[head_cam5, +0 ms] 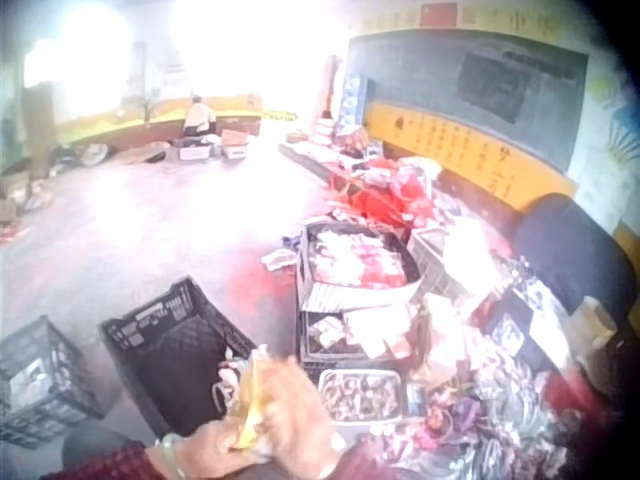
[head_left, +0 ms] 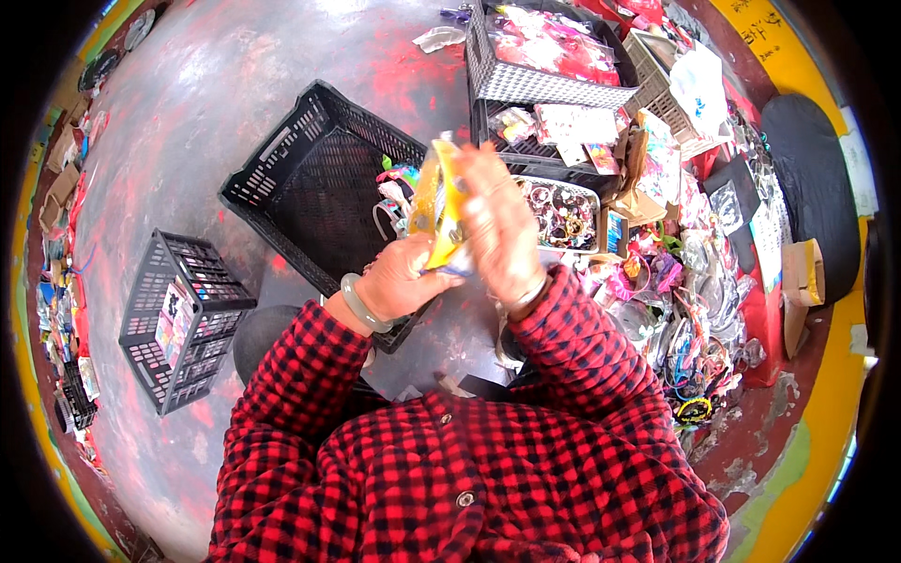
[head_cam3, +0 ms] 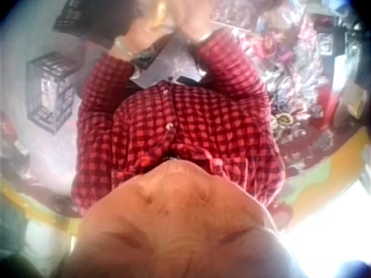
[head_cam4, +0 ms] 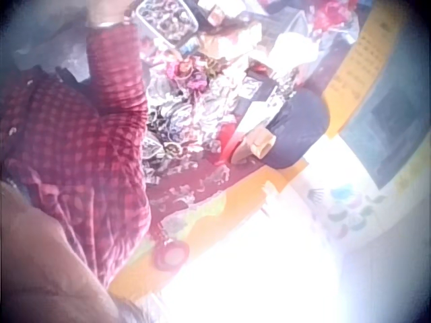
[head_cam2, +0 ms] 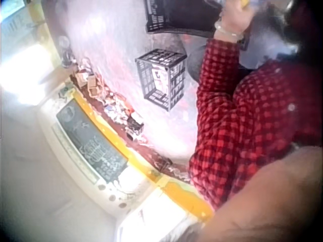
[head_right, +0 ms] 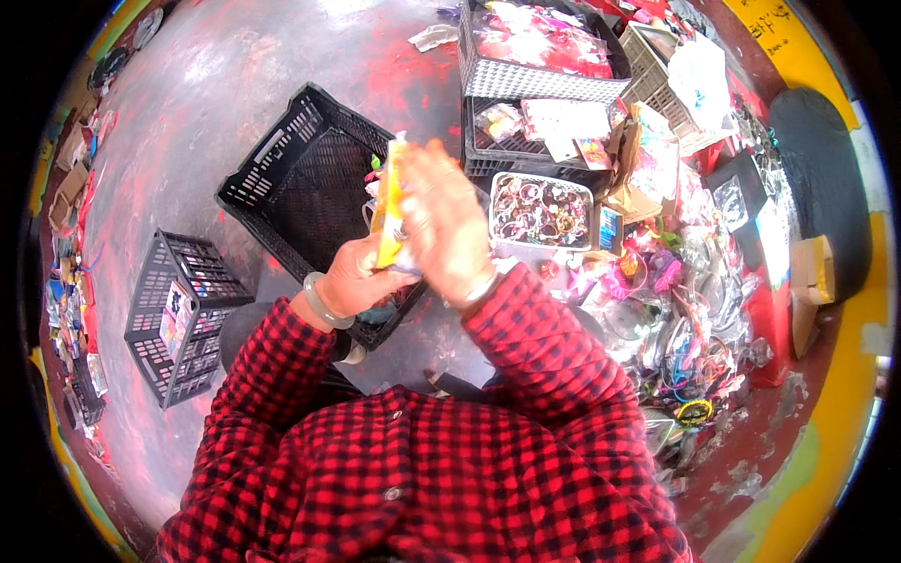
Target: The person sits on the floor and sorts through various hair accessories, including hair ties and clips. They pick up items from a pile, wipe them with a white cloth, and place them into a black plastic basket.
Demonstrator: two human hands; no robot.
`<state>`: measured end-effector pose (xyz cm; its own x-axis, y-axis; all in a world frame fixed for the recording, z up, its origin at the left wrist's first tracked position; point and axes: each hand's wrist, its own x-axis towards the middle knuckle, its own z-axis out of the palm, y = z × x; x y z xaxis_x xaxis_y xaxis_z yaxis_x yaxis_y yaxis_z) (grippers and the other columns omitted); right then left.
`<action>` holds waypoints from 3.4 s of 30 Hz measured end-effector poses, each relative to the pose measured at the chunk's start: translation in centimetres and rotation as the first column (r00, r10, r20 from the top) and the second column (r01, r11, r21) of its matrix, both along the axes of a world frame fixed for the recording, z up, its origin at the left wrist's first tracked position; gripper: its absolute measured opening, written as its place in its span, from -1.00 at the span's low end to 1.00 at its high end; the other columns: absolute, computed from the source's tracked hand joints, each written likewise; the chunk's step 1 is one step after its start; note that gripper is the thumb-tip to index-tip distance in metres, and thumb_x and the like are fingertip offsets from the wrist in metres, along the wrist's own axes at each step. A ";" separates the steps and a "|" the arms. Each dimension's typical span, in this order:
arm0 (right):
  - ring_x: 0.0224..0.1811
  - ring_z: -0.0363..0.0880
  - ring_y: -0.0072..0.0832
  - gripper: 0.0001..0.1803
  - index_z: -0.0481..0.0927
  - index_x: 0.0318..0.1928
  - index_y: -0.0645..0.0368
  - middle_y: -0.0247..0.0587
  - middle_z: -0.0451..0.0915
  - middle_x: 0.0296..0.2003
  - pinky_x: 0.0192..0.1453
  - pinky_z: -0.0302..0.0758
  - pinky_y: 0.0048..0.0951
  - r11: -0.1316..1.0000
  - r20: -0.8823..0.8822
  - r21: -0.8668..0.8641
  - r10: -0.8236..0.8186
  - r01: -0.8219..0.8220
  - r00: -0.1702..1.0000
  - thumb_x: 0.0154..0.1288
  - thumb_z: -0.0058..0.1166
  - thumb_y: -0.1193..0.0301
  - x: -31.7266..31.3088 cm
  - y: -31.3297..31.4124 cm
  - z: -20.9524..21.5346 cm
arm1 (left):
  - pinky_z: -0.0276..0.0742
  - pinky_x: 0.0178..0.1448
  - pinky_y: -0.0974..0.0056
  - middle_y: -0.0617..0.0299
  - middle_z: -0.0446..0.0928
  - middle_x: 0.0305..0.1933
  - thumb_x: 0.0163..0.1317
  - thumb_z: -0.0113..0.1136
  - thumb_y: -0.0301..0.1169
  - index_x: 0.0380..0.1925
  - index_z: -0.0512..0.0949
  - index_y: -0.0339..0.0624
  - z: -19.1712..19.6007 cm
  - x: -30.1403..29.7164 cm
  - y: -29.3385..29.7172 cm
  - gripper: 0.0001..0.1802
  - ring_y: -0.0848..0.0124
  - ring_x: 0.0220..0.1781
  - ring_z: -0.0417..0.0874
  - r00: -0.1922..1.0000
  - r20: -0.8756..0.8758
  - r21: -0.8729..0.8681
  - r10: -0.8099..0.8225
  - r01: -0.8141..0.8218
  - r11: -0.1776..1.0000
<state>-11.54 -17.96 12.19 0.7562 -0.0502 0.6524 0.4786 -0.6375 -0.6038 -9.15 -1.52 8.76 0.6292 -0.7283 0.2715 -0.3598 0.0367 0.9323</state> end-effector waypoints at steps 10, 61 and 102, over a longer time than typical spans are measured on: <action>0.06 0.45 -0.14 -0.68 0.53 -0.09 0.26 0.03 0.53 -0.10 0.19 0.30 -0.19 0.988 -0.159 -0.017 0.150 -0.155 0.976 0.29 -0.13 0.31 1.1 -1.7 0.0 | 0.42 -0.14 0.18 0.11 0.52 -0.39 -0.06 0.20 -0.52 -0.35 0.54 -0.25 0.8 0.0 -0.6 -0.81 0.15 -0.29 0.55 0.927 0.327 0.151 -0.184 0.141 0.979; -0.25 0.53 -0.44 -0.64 0.32 0.04 0.28 -0.16 0.51 -0.24 -0.17 0.47 -0.51 0.262 -0.358 0.929 0.471 0.260 0.806 0.21 -0.06 0.55 4.0 -6.2 -4.4 | 0.36 0.19 0.18 0.08 0.51 -0.14 0.22 0.01 -0.48 -0.11 0.40 -0.40 -3.1 5.2 2.9 -0.74 0.26 -0.04 0.51 0.496 -0.820 -0.555 -0.284 -0.572 0.605; 0.36 0.05 -0.22 -0.38 0.24 0.21 0.27 -0.07 0.09 0.30 0.34 0.14 -0.35 0.787 -0.207 -0.536 0.229 -0.306 0.951 0.05 -0.08 0.51 1.5 3.4 -5.3 | 0.36 0.23 0.03 -0.07 0.47 0.01 0.34 -0.22 -0.39 -0.02 0.34 -0.47 -1.9 6.5 3.8 -0.65 0.14 0.06 0.50 0.322 -0.923 -0.385 -0.211 -0.787 0.482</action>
<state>-10.05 -14.58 6.93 0.7609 0.5072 0.4048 0.6260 -0.7381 -0.2517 -2.61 2.26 6.87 0.9186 -0.2532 -0.3034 0.3460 0.8863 0.3080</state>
